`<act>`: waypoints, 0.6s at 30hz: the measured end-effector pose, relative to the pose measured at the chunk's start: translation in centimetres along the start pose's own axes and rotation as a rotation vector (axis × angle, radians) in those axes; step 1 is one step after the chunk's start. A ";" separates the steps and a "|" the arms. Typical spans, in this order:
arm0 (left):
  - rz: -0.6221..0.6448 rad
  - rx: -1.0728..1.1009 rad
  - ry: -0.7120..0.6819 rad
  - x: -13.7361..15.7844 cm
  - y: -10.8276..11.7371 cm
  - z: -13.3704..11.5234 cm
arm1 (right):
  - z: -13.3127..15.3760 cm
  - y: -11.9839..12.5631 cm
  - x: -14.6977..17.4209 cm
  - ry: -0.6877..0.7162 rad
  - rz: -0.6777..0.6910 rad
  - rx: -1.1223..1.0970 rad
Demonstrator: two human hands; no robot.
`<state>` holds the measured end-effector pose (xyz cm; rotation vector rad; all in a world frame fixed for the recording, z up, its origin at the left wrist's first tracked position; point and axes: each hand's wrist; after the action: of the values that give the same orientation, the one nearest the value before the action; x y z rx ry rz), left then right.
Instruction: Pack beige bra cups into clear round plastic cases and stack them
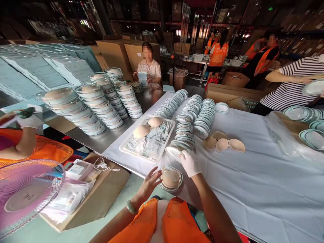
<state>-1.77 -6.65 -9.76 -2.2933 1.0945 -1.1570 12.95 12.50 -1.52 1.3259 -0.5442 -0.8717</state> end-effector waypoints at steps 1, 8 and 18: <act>0.018 0.052 -0.004 -0.4 -1.4 -0.5 | -0.2 1.5 0.1 0.038 -0.047 -0.081; 0.067 0.397 -0.046 -0.1 -10.2 -6.9 | 4.5 4.8 2.1 0.235 -0.631 -0.584; -0.145 0.494 0.178 4.8 -11.3 -9.8 | 9.3 2.2 4.9 0.332 -0.880 -0.119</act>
<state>-2.37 -2.80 5.47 -1.9318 0.6082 -1.5137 9.04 3.01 1.73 1.5670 0.3946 -1.3212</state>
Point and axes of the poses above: each hand's wrist, its own x-axis away from the middle knuckle, its own y-axis out of the back of the hand, z = x × y, and after that the axes turned 2 degrees about x, right-handed
